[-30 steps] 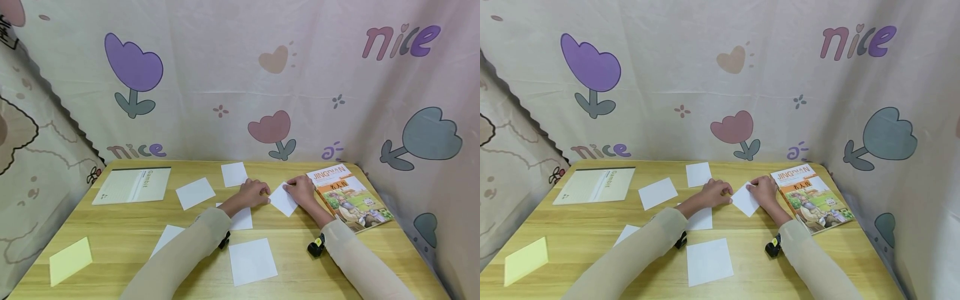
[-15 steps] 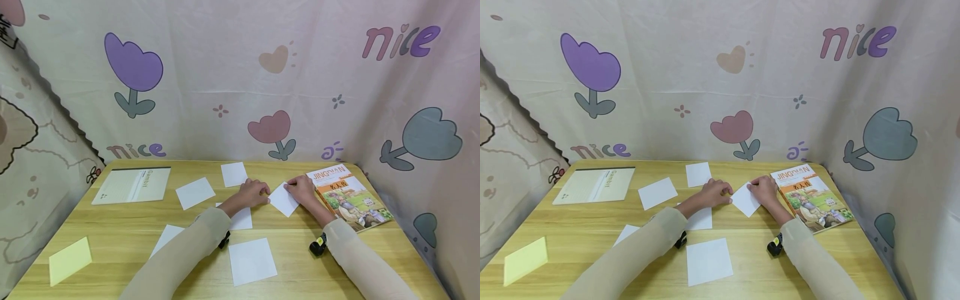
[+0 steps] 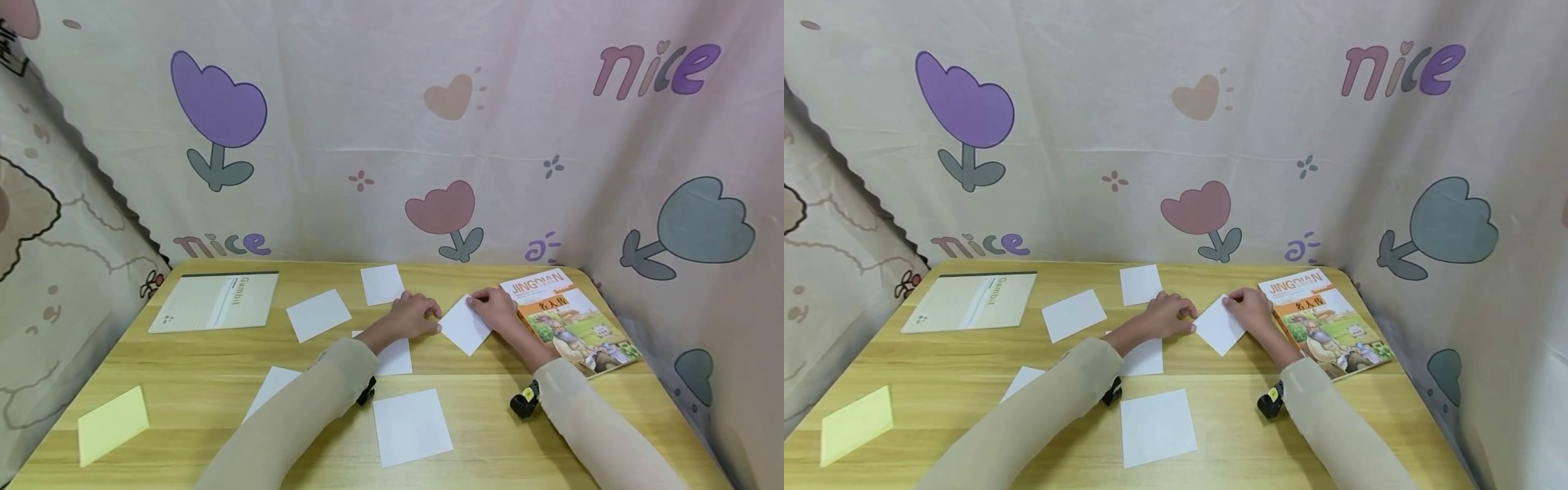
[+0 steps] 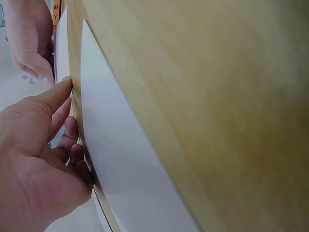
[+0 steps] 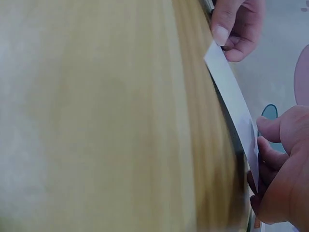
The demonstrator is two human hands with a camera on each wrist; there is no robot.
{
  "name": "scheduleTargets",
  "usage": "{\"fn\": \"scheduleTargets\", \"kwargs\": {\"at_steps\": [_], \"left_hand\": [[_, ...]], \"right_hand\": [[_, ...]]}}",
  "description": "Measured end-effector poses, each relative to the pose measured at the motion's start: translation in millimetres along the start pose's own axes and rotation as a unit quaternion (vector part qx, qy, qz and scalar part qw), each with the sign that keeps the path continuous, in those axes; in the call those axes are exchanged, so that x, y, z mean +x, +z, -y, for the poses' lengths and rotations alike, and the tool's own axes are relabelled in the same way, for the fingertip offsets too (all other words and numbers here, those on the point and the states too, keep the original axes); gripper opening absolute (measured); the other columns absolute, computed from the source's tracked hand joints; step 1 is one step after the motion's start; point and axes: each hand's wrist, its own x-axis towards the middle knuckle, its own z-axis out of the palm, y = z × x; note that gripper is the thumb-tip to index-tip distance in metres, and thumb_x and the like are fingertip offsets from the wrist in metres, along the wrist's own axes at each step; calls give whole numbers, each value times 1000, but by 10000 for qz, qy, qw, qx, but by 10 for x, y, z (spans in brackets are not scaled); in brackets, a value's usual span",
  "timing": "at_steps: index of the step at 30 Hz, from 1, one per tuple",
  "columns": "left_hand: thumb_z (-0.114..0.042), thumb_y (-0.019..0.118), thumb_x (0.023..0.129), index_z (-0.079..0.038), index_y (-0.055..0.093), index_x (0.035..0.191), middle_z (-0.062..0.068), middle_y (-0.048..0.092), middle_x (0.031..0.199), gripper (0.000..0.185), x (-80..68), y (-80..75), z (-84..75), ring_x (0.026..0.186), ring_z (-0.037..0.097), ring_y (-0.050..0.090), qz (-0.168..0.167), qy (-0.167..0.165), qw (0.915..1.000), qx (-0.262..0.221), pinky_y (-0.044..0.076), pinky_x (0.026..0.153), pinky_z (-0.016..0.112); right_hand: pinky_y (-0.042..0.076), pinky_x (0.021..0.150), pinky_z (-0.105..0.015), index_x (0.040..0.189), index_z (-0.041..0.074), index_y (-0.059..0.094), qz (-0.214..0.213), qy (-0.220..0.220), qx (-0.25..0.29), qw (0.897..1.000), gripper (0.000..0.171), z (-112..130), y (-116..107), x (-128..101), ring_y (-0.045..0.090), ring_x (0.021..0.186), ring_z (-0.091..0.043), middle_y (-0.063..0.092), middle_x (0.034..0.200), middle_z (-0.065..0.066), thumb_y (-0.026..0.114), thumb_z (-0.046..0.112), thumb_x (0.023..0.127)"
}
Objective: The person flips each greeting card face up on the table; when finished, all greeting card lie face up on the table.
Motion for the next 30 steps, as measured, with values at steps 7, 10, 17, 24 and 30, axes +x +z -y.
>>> {"fn": "scheduleTargets", "kwargs": {"at_steps": [7, 10, 17, 24, 30], "left_hand": [[-39, 71, 84, -28, 65, 100, -9, 52, 94, 20, -33, -13, -1, 97, 17, 37, -4, 59, 10000, -39, 31, 84, 36], [-39, 70, 85, -28, 65, 101, -9, 53, 95, 20, -38, -16, -5, 98, 17, 37, 10, 77, 10000, -35, 31, 85, 37], [-39, 70, 85, -28, 65, 101, -9, 54, 98, 20, -46, -53, -18, 99, 17, 38, 79, 150, 9999, 10, 32, 86, 37], [-39, 70, 86, -29, 66, 99, -11, 56, 97, 17, -41, -48, -12, 98, 16, 39, -11, 188, 9998, 64, 33, 87, 38], [-37, 69, 87, -28, 68, 91, -16, 61, 93, 10, -29, -30, 6, 101, 15, 41, -111, 214, 9994, -240, 33, 90, 39]], "right_hand": [[47, 77, -35, 114, 2, 62, 205, 188, 547, 9981, 30, -24, -16, -12, 58, 94, -26, 61, 111, -16, 59, 25, 94], [47, 75, -33, 114, 2, 60, 165, 188, 784, 9966, 27, -41, 3, -22, 57, 93, -25, 59, 108, -15, 59, 20, 94], [44, 84, -34, 124, 5, 55, 191, 117, 1377, 9902, 32, -83, 15, -28, 52, 100, -25, 55, 111, -14, 59, 16, 95], [42, 88, -36, 130, 6, 56, 184, -262, 1775, 9836, 34, -91, -41, -72, 49, 102, -25, 52, 111, -14, 56, 12, 96], [43, 88, -31, 130, 7, 57, 56, -224, 2054, 9784, 34, -80, -91, -135, 48, 104, -22, 53, 113, -13, 56, 13, 96]]}}
